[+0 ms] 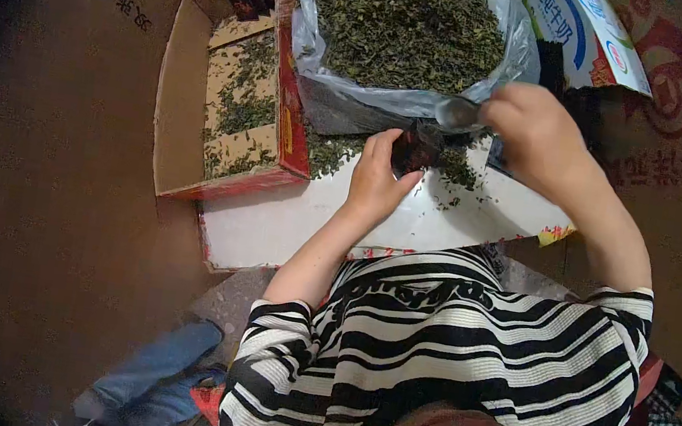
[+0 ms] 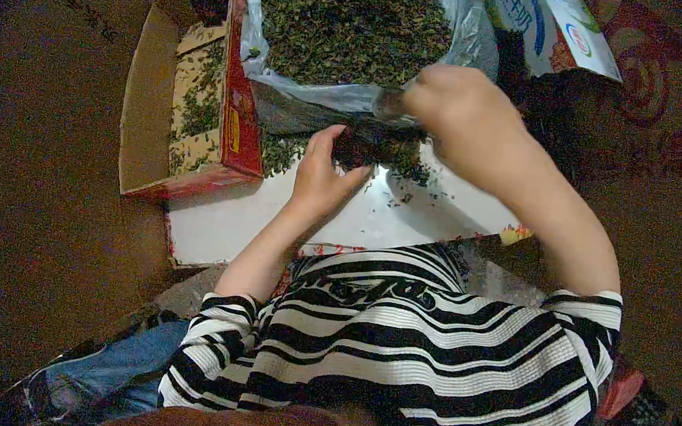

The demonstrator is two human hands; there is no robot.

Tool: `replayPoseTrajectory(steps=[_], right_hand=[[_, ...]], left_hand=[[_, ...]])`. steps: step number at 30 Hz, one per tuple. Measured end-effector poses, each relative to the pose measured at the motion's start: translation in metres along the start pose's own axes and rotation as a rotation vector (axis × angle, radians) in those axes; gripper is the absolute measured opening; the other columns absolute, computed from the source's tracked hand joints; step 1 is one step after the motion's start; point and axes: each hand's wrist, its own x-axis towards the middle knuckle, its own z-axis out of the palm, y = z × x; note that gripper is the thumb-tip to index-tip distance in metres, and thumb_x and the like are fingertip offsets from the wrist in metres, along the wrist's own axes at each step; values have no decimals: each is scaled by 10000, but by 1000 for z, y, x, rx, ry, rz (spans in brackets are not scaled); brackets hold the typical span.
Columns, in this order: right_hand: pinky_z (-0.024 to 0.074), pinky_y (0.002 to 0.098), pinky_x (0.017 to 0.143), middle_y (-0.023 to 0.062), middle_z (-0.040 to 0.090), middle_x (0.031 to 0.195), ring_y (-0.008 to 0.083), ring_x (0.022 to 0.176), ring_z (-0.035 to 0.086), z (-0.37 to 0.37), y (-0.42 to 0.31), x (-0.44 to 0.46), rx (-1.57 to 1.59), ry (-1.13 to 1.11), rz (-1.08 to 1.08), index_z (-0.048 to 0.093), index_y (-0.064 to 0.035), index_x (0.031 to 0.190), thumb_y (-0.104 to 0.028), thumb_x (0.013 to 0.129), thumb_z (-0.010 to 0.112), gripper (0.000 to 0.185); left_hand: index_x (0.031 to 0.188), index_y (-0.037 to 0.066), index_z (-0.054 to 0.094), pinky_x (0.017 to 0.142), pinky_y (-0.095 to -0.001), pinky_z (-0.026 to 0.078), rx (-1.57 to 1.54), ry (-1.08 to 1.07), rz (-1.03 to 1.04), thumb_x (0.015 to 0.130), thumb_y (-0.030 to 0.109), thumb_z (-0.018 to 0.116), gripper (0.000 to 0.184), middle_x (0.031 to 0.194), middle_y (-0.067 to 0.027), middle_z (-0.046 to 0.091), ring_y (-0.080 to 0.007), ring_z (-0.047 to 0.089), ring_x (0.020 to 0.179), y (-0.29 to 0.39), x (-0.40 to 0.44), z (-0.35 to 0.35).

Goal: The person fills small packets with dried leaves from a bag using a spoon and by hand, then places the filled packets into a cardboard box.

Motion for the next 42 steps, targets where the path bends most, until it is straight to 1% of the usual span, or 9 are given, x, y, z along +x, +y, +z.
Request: replayPoseTrajectory(steps=[2, 6, 11, 15, 18, 22, 30, 36, 42], right_hand=[[467, 385, 698, 147, 547, 820, 312, 788, 573, 4, 18, -1, 127, 60, 185, 590, -21, 847, 10, 730, 592, 121], [485, 395, 676, 171, 577, 804, 339, 770, 599, 6, 40, 4, 242, 104, 321, 605, -20, 867, 52, 753, 580, 136], [494, 376, 684, 184, 611, 822, 345, 785, 619, 44, 56, 17, 200, 25, 345, 607, 4, 858, 42, 767, 592, 99], [501, 359, 683, 184, 622, 822, 330, 788, 635, 72, 50, 30, 275, 226, 343, 622, 5, 883, 57, 772, 587, 127], [502, 327, 676, 155, 636, 839, 286, 783, 641, 79, 45, 29, 333, 378, 389, 634, 1, 915, 53, 783, 598, 146], [490, 291, 677, 114, 637, 841, 224, 766, 629, 81, 47, 14, 423, 424, 419, 638, -1, 933, 46, 794, 608, 149], [462, 263, 722, 75, 610, 834, 163, 798, 587, 64, 39, -4, 528, 388, 501, 616, 10, 918, 49, 801, 608, 124], [462, 271, 740, 73, 608, 859, 175, 831, 586, 47, 29, -16, 620, 332, 406, 606, 16, 918, 74, 797, 592, 136], [464, 282, 755, 92, 600, 902, 202, 848, 592, 39, 27, -23, 672, 216, 278, 595, 27, 914, 128, 770, 569, 178]], left_hand=[[1224, 7, 465, 930, -368, 450, -9, -10, -6, 653, 187, 797, 685, 1164, -179, 528, -326, 544, 1073, 3, 0, -2], [1228, 5, 466, 940, -367, 443, -25, -31, -20, 653, 187, 795, 687, 1172, -181, 527, -325, 538, 1087, 8, -1, -6], [1237, 5, 464, 948, -365, 437, -21, -38, -16, 645, 184, 796, 701, 1180, -185, 525, -325, 534, 1097, 11, -1, -5], [1249, 5, 459, 944, -358, 440, -31, -40, -25, 646, 183, 799, 715, 1186, -182, 525, -311, 537, 1097, 13, 0, -7], [1242, 7, 457, 924, -359, 447, -65, -23, -31, 653, 177, 796, 701, 1177, -178, 523, -306, 541, 1080, 11, -1, -9], [1217, 12, 457, 885, -366, 460, -152, -4, -34, 662, 161, 787, 663, 1146, -169, 523, -305, 548, 1037, 11, 2, -9], [1281, -16, 423, 892, -328, 469, -167, -57, -80, 662, 192, 812, 760, 1210, -168, 510, -249, 556, 1059, 16, 8, -14], [1212, 18, 461, 884, -356, 457, -179, -25, -40, 655, 161, 790, 662, 1113, -153, 533, -287, 556, 1016, 18, 10, -15], [1210, 17, 461, 898, -372, 452, -120, -28, -2, 652, 164, 789, 664, 1133, -172, 529, -316, 545, 1043, 11, 10, -11]])
